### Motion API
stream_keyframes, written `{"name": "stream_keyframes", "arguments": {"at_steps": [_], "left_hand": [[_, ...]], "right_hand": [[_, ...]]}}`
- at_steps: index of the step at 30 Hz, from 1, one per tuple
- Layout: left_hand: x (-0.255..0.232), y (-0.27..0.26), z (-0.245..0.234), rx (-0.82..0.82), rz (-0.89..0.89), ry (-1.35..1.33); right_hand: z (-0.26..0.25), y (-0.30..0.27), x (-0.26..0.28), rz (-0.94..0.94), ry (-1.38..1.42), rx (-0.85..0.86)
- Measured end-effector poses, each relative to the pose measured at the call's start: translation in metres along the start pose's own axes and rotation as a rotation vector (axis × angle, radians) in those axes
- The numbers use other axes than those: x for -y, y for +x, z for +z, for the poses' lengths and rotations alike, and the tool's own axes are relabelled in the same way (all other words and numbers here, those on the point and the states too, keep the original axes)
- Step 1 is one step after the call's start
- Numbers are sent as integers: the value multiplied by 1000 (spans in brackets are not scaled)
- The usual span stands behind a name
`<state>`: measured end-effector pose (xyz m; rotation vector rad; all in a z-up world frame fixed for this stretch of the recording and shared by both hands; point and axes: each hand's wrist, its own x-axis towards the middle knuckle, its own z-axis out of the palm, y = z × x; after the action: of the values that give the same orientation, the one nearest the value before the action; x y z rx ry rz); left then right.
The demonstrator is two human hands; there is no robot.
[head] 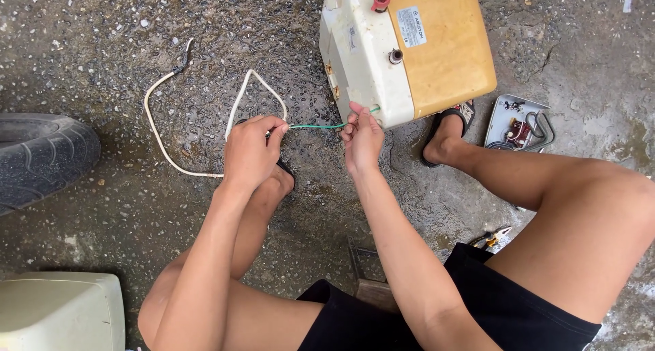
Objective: Disassembling a small electric water heater to inspect or repair internal components using a screwdriver and pliers.
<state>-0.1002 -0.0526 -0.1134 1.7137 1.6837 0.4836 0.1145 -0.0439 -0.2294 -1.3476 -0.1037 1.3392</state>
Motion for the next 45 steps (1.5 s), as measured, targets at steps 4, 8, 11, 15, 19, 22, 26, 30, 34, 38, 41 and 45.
{"name": "stream_keyframes", "arguments": {"at_steps": [4, 8, 11, 15, 19, 22, 26, 30, 34, 38, 41, 45], "left_hand": [[0, 2, 9, -9, -13, 7], [-14, 2, 17, 17, 5, -18], [-22, 4, 24, 44, -14, -44], [-26, 14, 45, 59, 10, -48], [-36, 23, 66, 87, 1, -30], [-38, 32, 76, 93, -8, -16], [-40, 48, 70, 27, -46, -132], [-37, 46, 70, 25, -110, -129], [-35, 43, 76, 53, -131, -18], [-35, 42, 83, 91, -127, 24], [-38, 39, 90, 86, -112, -4], [-50, 44, 91, 60, -79, -115]], "right_hand": [[1, -2, 5, 28, 74, -24], [-1, -4, 12, 122, 176, 28], [-6, -5, 14, 166, 183, 50], [-13, -9, 16, 167, 287, 49], [-14, -16, 19, 160, 278, 56], [-17, -17, 23, 176, 285, 55], [-24, -3, 18, 227, 313, 55], [-18, 4, 8, 242, 435, -2], [-9, -5, 6, 207, 429, -54], [-1, -13, 11, 97, 303, -126], [-7, -7, 11, 140, 347, -145], [-14, 1, 9, 237, 369, -107]]}}
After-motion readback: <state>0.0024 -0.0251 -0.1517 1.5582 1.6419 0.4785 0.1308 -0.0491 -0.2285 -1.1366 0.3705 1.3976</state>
